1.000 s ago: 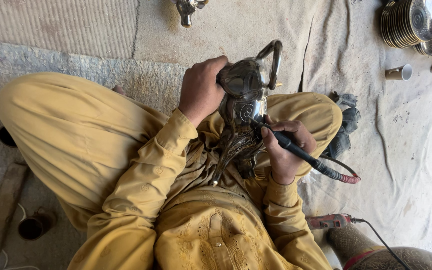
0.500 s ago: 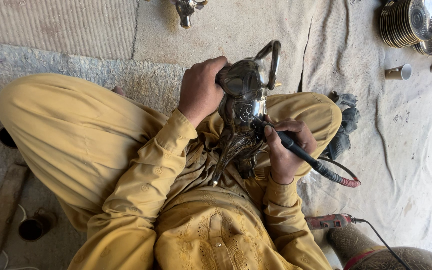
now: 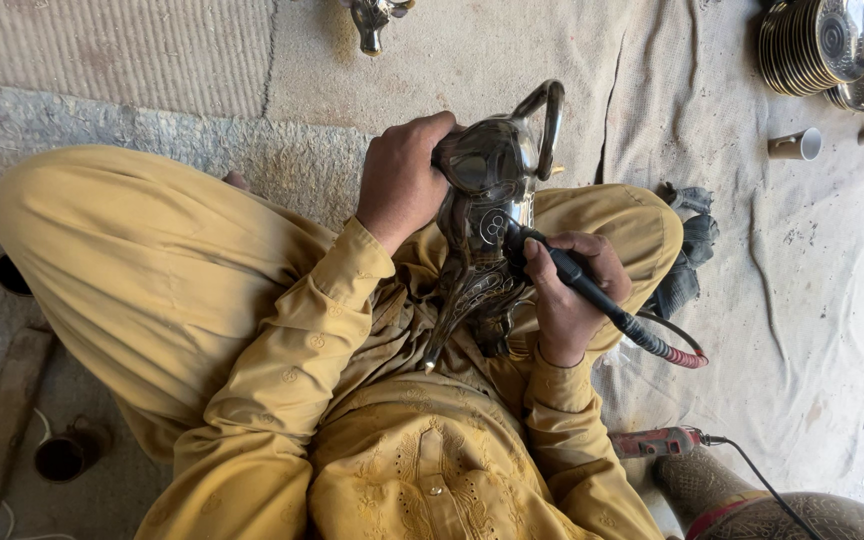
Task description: The person sits cross-legged on the floor holding a brass bull figurine on their lap and engraves decorative patterns into its surface with a handheld chisel-like tool, repositioning and turning the figurine to work on different areas.
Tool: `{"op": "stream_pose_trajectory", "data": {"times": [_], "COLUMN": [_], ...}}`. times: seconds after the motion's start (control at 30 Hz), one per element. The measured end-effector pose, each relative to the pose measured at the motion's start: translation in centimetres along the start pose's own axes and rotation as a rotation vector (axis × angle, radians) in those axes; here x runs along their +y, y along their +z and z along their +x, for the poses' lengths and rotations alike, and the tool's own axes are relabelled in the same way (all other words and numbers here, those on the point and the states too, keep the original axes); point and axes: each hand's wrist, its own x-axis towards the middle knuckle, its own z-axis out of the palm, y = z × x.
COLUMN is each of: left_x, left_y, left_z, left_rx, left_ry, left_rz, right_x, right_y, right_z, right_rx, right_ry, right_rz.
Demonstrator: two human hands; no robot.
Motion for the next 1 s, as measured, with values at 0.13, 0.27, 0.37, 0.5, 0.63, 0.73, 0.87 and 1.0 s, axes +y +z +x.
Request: {"op": "stream_pose_trajectory", "data": {"times": [0.13, 0.27, 0.37, 0.5, 0.63, 0.73, 0.87, 1.0], "left_x": [0.0, 0.0, -0.1, -0.3, -0.6, -1.0, -2.0, -2.9], "left_y": [0.0, 0.0, 0.0, 0.2, 0.4, 0.5, 0.9, 1.5], "left_z": [0.0, 0.0, 0.0, 0.1, 0.0, -0.1, -0.1, 0.0], "left_rx": [-0.013, -0.006, -0.012, -0.021, -0.014, -0.028, -0.044, -0.073], "left_ry": [-0.011, -0.001, -0.001, -0.012, 0.003, -0.014, 0.000, -0.022], "left_rz": [0.003, 0.014, 0.012, 0.006, 0.022, 0.000, -0.080, -0.106], "right_x": [0.2, 0.6, 0.8, 0.9, 0.9, 0.9, 1.5, 2.2], "right_y": [-0.1, -0.2, -0.3, -0.4, -0.4, -0.2, 0.2, 0.4], "right_z": [0.0, -0.1, -0.1, -0.2, -0.2, -0.4, -0.2, 0.4], "right_rx": [0.005, -0.014, -0.005, 0.013, -0.017, -0.026, 0.038, 0.046], "right_ry": [-0.010, -0.016, -0.019, -0.022, -0.021, -0.014, 0.007, 0.002], "right_rz": [-0.021, 0.046, 0.022, -0.044, 0.028, 0.121, 0.182, 0.176]}}
